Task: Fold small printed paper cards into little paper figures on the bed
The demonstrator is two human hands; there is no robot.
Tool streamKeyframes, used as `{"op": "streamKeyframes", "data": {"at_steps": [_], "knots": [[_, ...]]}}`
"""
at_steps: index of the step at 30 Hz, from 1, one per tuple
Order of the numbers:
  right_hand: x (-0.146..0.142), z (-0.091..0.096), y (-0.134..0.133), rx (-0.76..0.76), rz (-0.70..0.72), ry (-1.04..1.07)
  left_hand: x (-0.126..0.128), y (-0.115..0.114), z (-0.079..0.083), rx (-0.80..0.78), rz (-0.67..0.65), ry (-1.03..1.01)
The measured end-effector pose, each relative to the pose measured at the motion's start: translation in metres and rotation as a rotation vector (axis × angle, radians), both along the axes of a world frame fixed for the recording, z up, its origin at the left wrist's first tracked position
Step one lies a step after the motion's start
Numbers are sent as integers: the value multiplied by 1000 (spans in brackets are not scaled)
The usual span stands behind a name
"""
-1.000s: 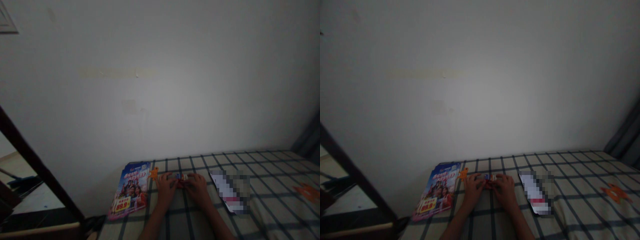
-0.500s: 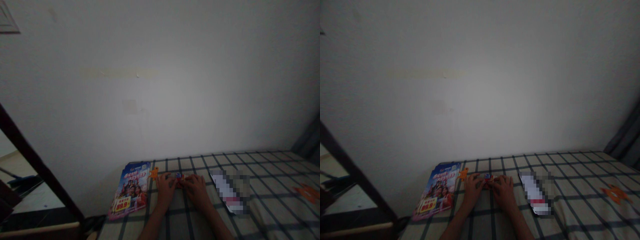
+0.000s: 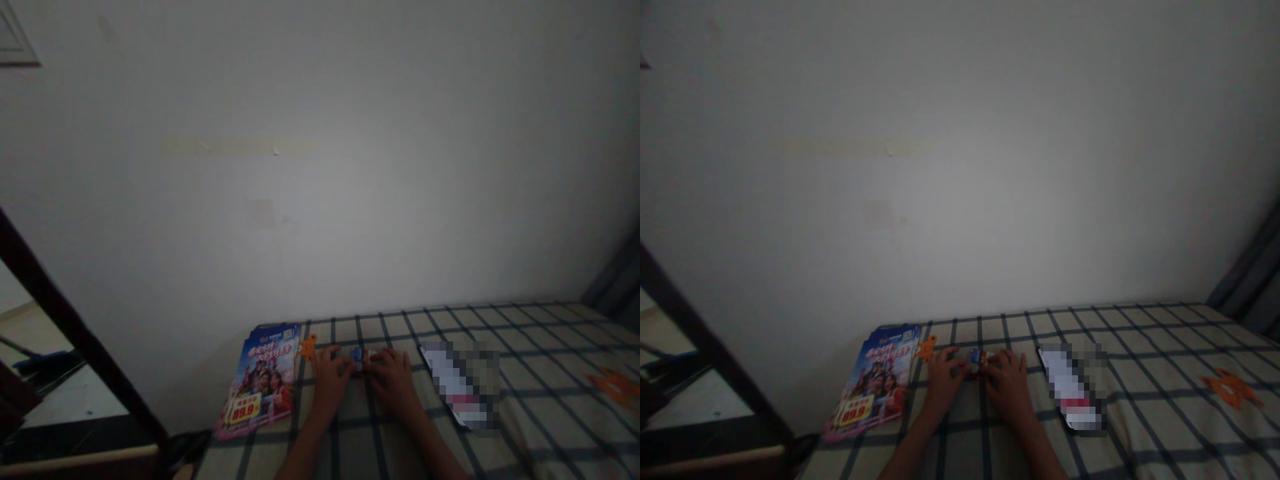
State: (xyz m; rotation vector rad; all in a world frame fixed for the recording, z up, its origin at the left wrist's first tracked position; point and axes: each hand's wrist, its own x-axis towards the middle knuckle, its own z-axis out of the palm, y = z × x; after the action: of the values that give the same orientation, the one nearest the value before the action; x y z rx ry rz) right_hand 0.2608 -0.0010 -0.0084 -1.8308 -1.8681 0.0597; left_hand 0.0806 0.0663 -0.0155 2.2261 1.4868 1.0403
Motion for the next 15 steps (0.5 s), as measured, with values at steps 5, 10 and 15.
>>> {"op": "streamKeyframes", "data": {"at_steps": [5,10,15], "knots": [[4,-1,0,-2,13,100,1,-3,6,20,15,48],[8,-5,3,25,22,105,1,-10,13,8,-1,129],[11,-12,6,136,0,27,2,-13,15,19,-12,153]]}}
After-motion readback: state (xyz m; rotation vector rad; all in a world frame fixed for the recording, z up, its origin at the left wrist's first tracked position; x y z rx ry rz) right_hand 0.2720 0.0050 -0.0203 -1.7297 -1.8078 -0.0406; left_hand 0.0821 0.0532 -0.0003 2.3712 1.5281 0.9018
